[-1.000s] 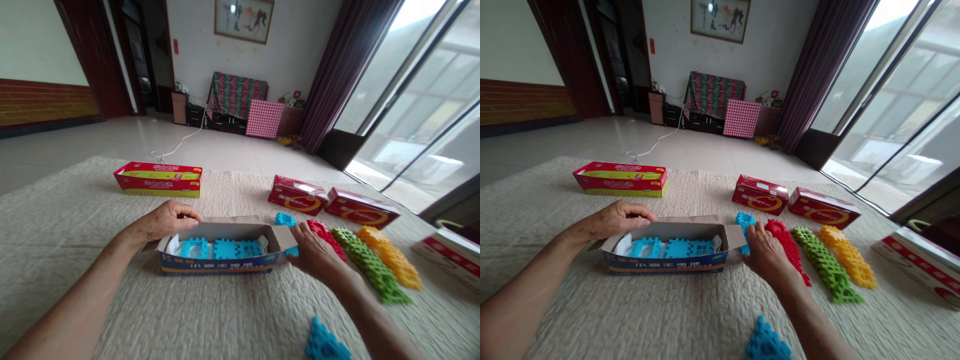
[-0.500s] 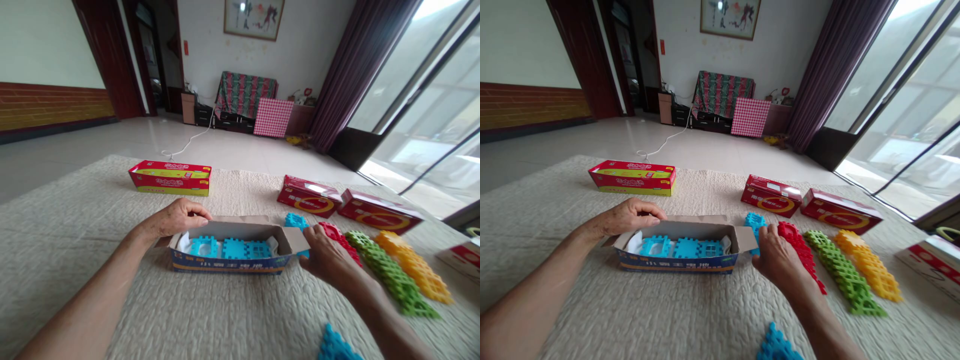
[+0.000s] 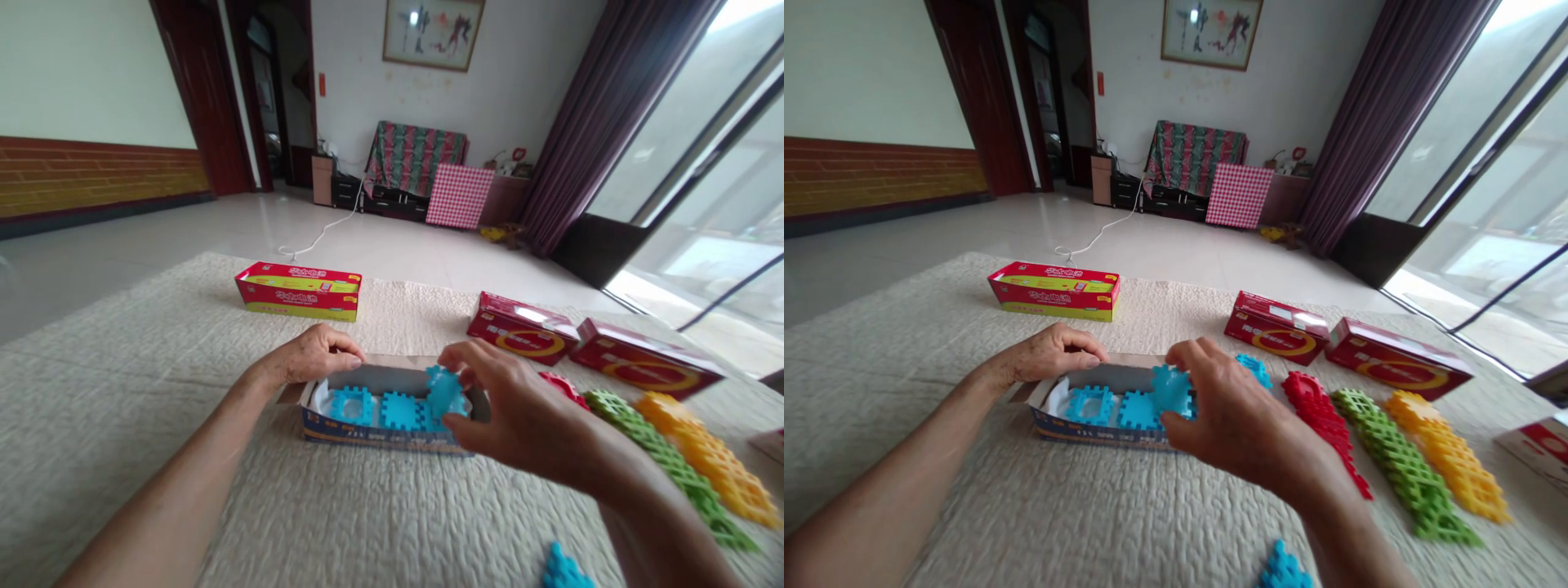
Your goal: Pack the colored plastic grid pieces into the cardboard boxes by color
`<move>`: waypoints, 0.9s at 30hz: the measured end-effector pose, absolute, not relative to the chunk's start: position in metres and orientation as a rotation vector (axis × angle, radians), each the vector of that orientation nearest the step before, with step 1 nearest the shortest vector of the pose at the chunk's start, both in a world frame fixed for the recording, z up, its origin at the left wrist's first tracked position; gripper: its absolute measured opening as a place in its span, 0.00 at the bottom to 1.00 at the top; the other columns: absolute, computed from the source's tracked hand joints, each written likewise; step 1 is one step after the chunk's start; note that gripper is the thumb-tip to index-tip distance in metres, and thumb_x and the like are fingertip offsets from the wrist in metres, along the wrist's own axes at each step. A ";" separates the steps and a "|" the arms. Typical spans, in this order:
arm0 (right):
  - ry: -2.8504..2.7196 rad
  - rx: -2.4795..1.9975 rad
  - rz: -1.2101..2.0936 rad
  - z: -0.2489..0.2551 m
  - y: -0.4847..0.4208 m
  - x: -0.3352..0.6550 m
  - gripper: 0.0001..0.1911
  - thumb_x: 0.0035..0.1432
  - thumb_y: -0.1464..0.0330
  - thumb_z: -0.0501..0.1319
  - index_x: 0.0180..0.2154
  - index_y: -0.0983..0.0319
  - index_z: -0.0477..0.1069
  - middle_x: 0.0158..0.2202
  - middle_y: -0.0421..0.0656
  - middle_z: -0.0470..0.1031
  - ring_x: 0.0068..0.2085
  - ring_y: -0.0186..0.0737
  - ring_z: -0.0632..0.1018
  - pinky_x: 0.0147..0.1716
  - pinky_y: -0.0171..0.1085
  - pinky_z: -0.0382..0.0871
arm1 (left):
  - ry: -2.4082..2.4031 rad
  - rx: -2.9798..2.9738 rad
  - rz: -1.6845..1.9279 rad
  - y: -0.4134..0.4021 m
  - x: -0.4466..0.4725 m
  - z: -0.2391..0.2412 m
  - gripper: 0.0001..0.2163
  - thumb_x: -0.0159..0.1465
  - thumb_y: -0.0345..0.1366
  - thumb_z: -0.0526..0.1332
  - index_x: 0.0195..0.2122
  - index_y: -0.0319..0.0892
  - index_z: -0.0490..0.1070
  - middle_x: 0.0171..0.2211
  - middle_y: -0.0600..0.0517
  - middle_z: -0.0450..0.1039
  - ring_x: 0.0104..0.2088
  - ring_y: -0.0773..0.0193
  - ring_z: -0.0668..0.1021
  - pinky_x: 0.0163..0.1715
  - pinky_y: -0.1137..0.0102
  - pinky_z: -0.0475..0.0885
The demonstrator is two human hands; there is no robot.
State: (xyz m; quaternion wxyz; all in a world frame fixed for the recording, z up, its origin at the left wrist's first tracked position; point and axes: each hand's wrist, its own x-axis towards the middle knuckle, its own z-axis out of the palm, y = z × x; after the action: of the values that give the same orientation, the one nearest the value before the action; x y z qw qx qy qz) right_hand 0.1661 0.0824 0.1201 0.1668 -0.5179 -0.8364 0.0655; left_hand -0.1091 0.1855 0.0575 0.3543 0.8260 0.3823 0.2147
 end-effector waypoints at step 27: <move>-2.204 -1.899 -0.080 0.084 0.109 0.284 0.10 0.50 0.69 0.60 0.36 0.60 0.73 0.35 0.44 0.76 0.33 0.40 0.76 0.32 0.38 0.67 | 1.027 2.174 0.546 0.187 -0.108 0.055 0.11 0.59 0.40 0.59 0.37 0.43 0.79 0.34 0.52 0.79 0.37 0.60 0.78 0.39 0.69 0.71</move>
State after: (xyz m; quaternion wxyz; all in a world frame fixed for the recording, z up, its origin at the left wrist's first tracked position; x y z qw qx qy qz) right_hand 0.2842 0.1087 0.0842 0.1153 -0.6481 -0.7522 -0.0273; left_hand -0.1079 0.1870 0.0551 0.3315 0.8318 0.3931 0.2088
